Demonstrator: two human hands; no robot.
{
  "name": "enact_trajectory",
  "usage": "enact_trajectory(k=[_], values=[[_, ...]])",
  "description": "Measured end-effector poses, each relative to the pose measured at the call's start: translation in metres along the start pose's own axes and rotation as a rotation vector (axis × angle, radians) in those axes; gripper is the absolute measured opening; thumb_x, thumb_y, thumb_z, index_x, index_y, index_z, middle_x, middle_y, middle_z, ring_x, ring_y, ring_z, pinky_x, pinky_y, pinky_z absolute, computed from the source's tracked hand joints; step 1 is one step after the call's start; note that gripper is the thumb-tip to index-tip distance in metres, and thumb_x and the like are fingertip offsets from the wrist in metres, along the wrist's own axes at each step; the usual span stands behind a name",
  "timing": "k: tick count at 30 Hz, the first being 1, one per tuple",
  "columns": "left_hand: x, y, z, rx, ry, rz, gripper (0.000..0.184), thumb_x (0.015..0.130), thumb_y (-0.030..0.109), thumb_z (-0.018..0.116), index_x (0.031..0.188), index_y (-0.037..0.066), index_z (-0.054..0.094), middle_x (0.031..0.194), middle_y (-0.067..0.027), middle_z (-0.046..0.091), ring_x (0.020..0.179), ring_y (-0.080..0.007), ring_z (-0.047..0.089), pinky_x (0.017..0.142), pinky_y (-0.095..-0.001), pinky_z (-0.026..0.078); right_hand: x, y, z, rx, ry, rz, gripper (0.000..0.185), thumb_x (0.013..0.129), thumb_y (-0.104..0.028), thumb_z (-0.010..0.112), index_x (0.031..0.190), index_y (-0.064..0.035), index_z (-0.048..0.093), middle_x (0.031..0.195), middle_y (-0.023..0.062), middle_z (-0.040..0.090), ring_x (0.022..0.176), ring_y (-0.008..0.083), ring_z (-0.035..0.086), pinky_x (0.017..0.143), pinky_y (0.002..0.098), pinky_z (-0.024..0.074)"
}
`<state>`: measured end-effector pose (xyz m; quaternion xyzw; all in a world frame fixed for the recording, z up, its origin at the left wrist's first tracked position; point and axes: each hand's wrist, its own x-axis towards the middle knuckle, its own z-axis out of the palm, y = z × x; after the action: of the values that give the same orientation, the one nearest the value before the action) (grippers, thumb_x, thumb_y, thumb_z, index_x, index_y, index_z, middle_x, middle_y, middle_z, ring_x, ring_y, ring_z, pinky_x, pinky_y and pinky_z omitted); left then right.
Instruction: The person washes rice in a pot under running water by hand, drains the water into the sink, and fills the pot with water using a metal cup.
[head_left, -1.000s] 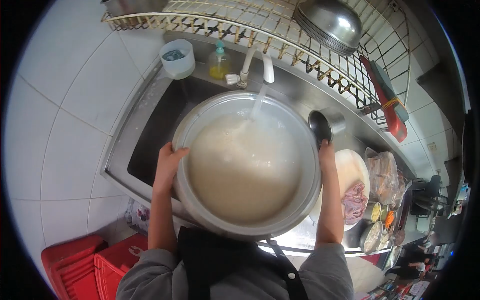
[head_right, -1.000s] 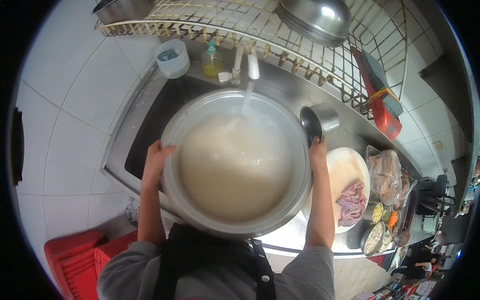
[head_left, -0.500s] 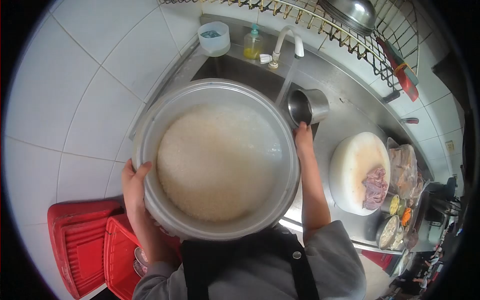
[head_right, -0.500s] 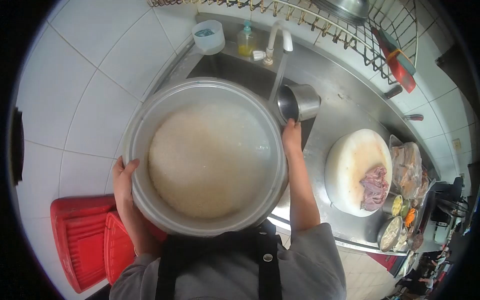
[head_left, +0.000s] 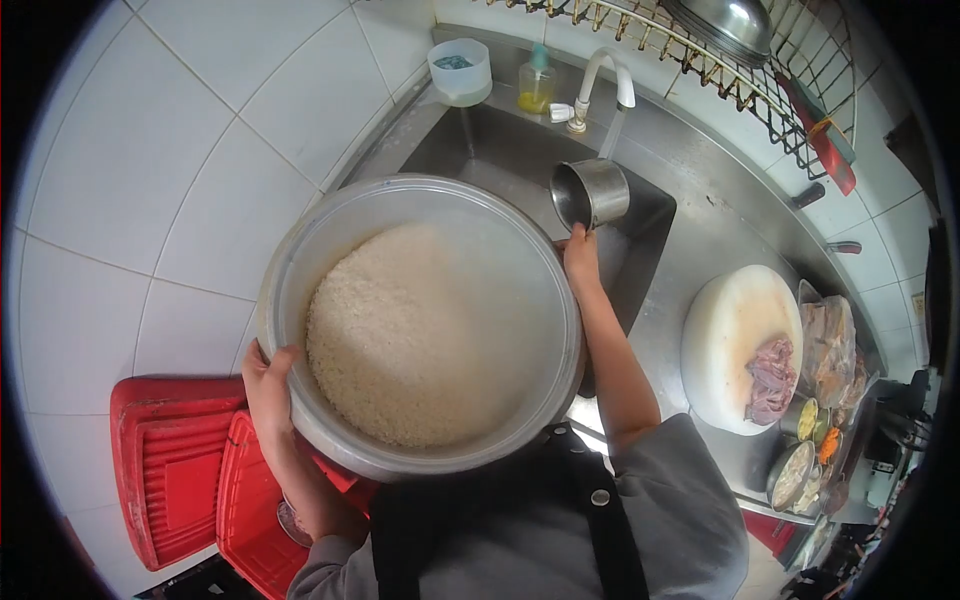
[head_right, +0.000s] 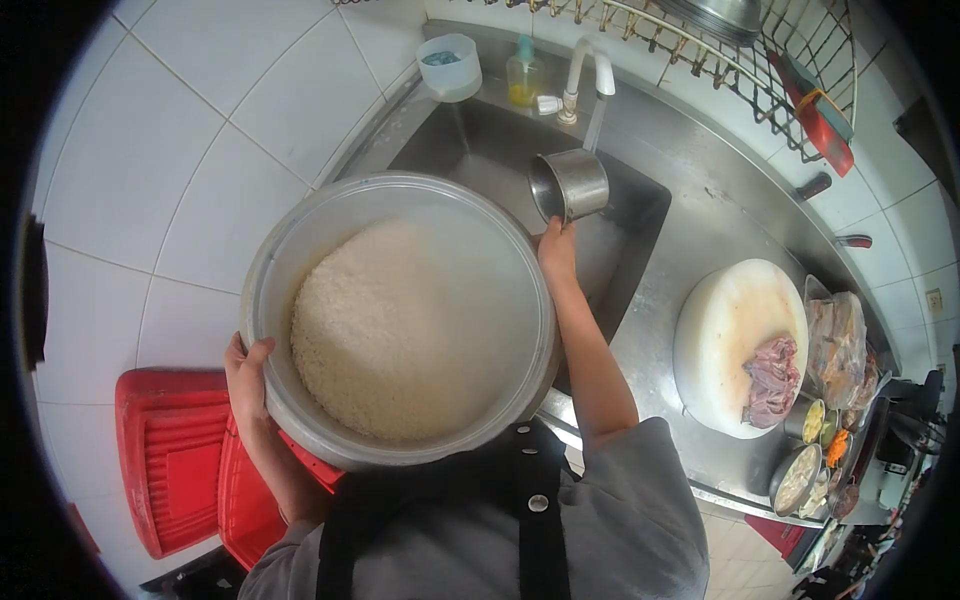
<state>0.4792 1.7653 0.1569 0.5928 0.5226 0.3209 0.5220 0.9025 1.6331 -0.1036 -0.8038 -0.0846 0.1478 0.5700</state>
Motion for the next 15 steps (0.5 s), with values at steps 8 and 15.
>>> enact_trajectory(k=[8, 15], values=[[-0.008, 0.007, 0.008, -0.084, 0.012, 0.004, 0.037, 0.077, 0.009, 0.058, 0.111, -0.007, 0.052, 0.097, -0.0121, 0.061, 0.084, -0.0175, 0.057, 0.079, -0.0284, 0.044, 0.013, 0.005, 0.013, 0.169, -0.152, 0.107, 0.043, 0.097, -0.032, 0.029, 0.121, 0.0037, 0.036, 0.083, 0.0231, 0.065, 0.069, 0.0262, 0.064, 0.064, 0.0367, 0.0503], [-0.024, 0.016, 0.009, -0.082, 0.050, -0.023, 0.040, 0.077, 0.008, 0.058, 0.113, -0.007, 0.052, 0.099, -0.0126, 0.061, 0.085, -0.0179, 0.058, 0.080, -0.0282, 0.044, 0.004, -0.013, 0.019, 0.238, -0.206, 0.167, 0.046, 0.097, -0.033, 0.031, 0.126, 0.0030, 0.032, 0.084, 0.0222, 0.064, 0.066, 0.0251, 0.062, 0.061, 0.0377, 0.0507]])
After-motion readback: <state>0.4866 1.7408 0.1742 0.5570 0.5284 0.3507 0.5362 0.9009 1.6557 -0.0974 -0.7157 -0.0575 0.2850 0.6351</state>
